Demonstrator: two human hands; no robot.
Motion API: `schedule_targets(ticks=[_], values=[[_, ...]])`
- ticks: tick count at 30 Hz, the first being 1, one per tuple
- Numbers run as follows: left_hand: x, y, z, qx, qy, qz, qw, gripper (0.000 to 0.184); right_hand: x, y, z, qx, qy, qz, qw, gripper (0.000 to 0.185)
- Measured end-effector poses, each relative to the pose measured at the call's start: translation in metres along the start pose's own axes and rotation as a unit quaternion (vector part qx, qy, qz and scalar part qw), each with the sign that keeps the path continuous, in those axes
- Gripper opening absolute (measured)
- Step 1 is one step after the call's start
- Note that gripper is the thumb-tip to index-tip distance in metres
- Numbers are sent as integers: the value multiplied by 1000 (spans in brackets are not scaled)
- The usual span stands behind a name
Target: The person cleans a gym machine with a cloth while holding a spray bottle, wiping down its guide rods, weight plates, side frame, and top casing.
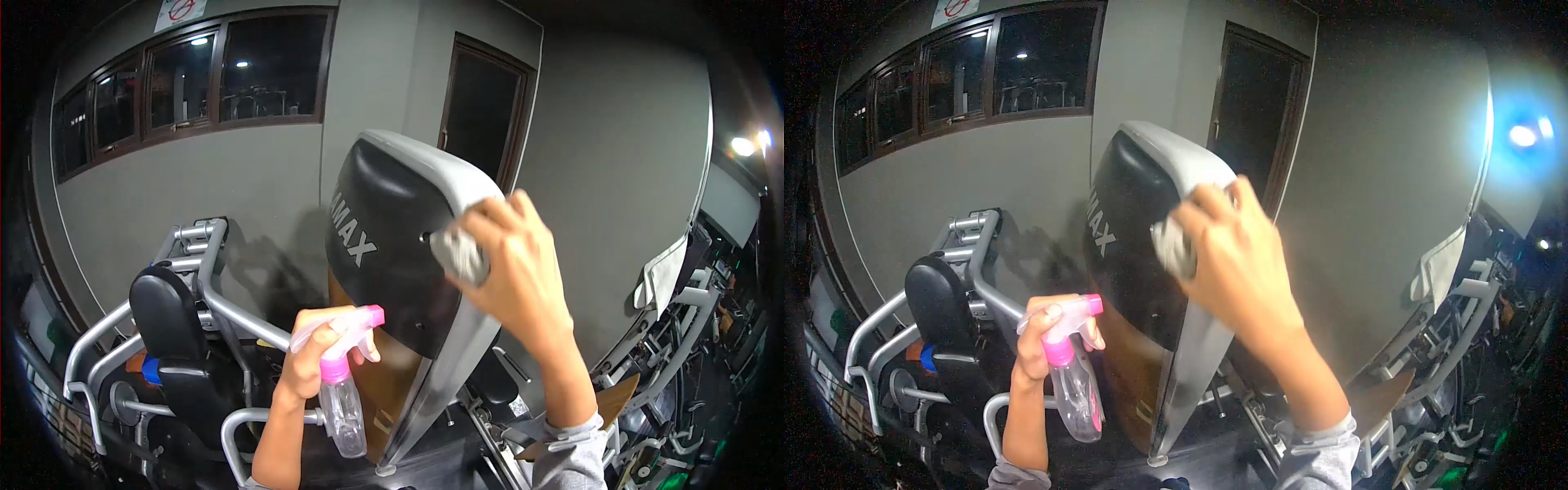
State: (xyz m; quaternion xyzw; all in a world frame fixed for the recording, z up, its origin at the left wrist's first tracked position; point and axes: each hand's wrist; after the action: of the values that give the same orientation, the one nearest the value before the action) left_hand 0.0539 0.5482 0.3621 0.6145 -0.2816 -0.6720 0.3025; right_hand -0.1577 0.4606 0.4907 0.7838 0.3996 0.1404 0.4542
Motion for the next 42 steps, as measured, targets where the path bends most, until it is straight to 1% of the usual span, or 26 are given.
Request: schedule_targets(ticks=[3, 4, 6, 8, 10, 12, 13, 14, 16, 17, 18, 19, 20, 22, 23, 26, 28, 30, 31, 32, 34, 36, 38, 39, 40, 42], values=[[-3, 14, -6, -16, 6, 18, 1000, 55, 9, -32, -2, 113, -4, -47, 992, 30], [-6, 19, -6, -35, 22, 19, 999, 57, 12, -37, 0, 106, 5, -73, 992, 30], [1, 28, -14, -54, 5, 40, 998, 58, 12, -35, -3, 97, 33, -72, 992, 31], [4, 42, -23, -59, -4, 61, 996, 58, 3, -20, -7, 57, 77, -95, 991, 32], [6, 59, -33, -67, 13, 63, 996, 58, -1, 1, -11, 7, 102, -94, 990, 29], [9, 75, -46, -73, 23, 55, 996, 54, -3, 26, -13, 0, 117, -63, 991, 29], [10, 83, -51, -73, 28, 60, 995, 52, -6, 37, -13, 14, 106, -48, 993, 50], [11, 91, -55, -75, 30, 62, 995, 52, -9, 48, -10, 26, 130, -38, 990, 55], [14, 104, -63, -76, 74, 44, 993, 58, -13, 69, -3, 44, 106, -88, 990, 55], [16, 111, -69, -69, 88, 42, 993, 57, -12, 76, 0, 44, 106, -91, 989, 55], [20, 117, -74, -70, 88, 44, 993, 57, -11, 84, 4, 76, 83, -95, 989, 54], [24, 122, -79, -58, 76, 45, 994, 52, -9, 89, 8, 108, 60, -97, 988, 52], [27, 127, -84, -46, 63, 47, 996, 47, -7, 93, 10, 107, 58, -99, 988, 52], [33, 138, -92, -42, 62, 50, 996, 46, -1, 99, 14, 154, 14, -138, 978, 35], [36, 142, -97, -21, 77, 48, 996, 46, 2, 101, 17, 153, -13, -138, 979, 31], [53, 159, -112, 0, 67, 44, 997, 45, 5, 108, 25, 171, -84, -144, 971, 34], [63, 168, -118, -7, 5, 16, 1000, 45, 12, 108, 26, 172, -98, -143, 970, 37], [71, 179, -124, -14, -16, 8, 1000, 45, 24, 108, 25, 174, -174, -102, 964, 38], [76, 184, -127, -22, -29, -8, 999, 44, 27, 107, 26, 173, -181, -92, 964, 40], [80, 188, -130, -23, -36, -8, 999, 44, 31, 107, 27, 177, -186, -93, 962, 40], [87, 198, -134, -12, -30, -16, 999, 43, 35, 108, 28, 225, -188, -28, 956, 43], [92, 203, -135, -13, -22, -15, 1000, 41, 33, 109, 31, 234, -184, -28, 954, 44], [96, 204, -134, -64, 6, -46, 997, 40, 34, 113, 33, 241, -177, -25, 954, 45], [98, 204, -136, -37, -17, -47, 998, 40, 36, 117, 33, 245, -178, -15, 953, 45], [99, 204, -136, -32, -21, -46, 998, 40, 38, 122, 34, 248, -180, -4, 952, 45], [102, 203, -136, -34, -89, -35, 995, 41, 35, 132, 43, 242, -158, 5, 957, 45]])
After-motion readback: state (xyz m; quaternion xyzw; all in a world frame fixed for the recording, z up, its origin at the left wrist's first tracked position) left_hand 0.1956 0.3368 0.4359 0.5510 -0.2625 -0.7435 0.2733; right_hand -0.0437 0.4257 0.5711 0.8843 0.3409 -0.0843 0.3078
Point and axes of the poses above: each hand's wrist, its own y-axis towards the middle knuckle, its own z-axis out of the palm, x = y × z, and after that the axes turned 8 degrees about z, right-handed
